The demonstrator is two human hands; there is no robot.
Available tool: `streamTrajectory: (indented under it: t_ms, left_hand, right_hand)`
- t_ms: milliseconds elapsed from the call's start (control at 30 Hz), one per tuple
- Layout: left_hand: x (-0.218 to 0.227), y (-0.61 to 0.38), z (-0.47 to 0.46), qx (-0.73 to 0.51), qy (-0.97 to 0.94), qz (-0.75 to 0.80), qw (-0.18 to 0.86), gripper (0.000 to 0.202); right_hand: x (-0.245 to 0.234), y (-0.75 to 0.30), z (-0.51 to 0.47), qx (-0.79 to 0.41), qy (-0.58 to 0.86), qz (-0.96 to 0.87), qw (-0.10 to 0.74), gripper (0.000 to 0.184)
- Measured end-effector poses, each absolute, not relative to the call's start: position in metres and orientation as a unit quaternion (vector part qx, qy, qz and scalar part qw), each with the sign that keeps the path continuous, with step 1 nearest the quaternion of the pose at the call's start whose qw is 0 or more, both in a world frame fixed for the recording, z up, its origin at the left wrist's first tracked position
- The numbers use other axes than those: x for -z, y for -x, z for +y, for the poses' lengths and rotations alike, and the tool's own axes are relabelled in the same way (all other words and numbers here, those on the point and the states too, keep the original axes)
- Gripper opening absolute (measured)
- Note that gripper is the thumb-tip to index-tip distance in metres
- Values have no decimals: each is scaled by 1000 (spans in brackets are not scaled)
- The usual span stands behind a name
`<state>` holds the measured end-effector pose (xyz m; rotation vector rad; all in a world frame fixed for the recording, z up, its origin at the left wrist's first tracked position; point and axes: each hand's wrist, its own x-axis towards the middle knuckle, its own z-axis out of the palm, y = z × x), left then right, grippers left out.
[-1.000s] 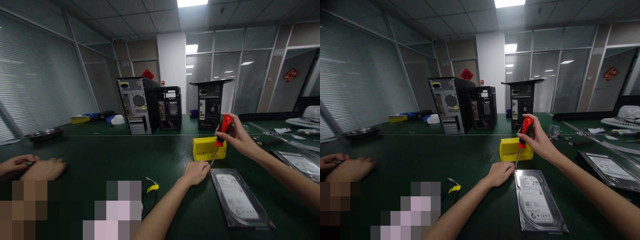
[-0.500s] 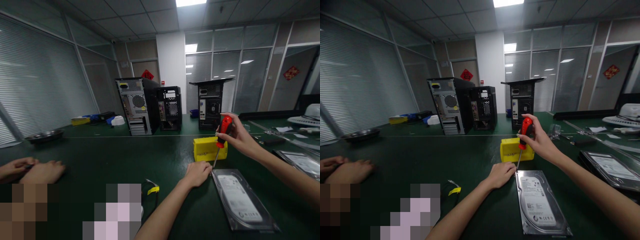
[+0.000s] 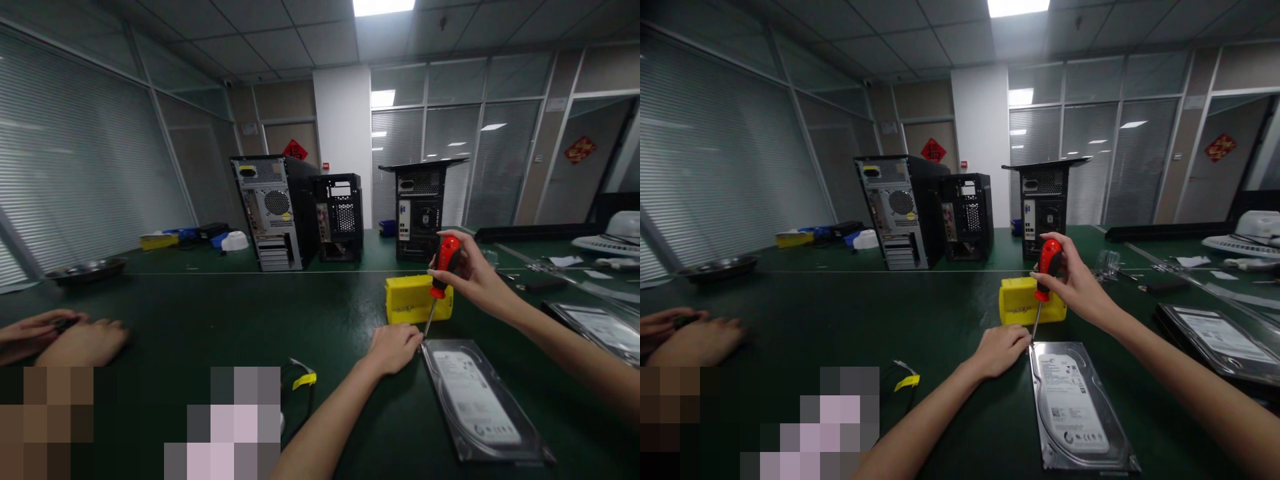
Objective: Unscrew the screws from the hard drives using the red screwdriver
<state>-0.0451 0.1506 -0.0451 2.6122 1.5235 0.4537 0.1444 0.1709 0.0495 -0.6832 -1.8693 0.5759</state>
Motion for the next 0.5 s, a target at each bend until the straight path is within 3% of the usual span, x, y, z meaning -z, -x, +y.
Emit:
streamTrajectory:
  t_ms: [233,400,500]
  left_hand:
    - [42,44,150,-146,-858,491,41,36]
    - [47,45,154,-142,-870,472,14,37]
    - [50,45,156,-140,-878,458,7,38]
  right_hand:
    - [-57,-142,179,-274,272,-778,495,53]
    - [-61,-135,181,-278,278,-785,479,59]
    - [-65,-131,176,-309,277,-779,471,50]
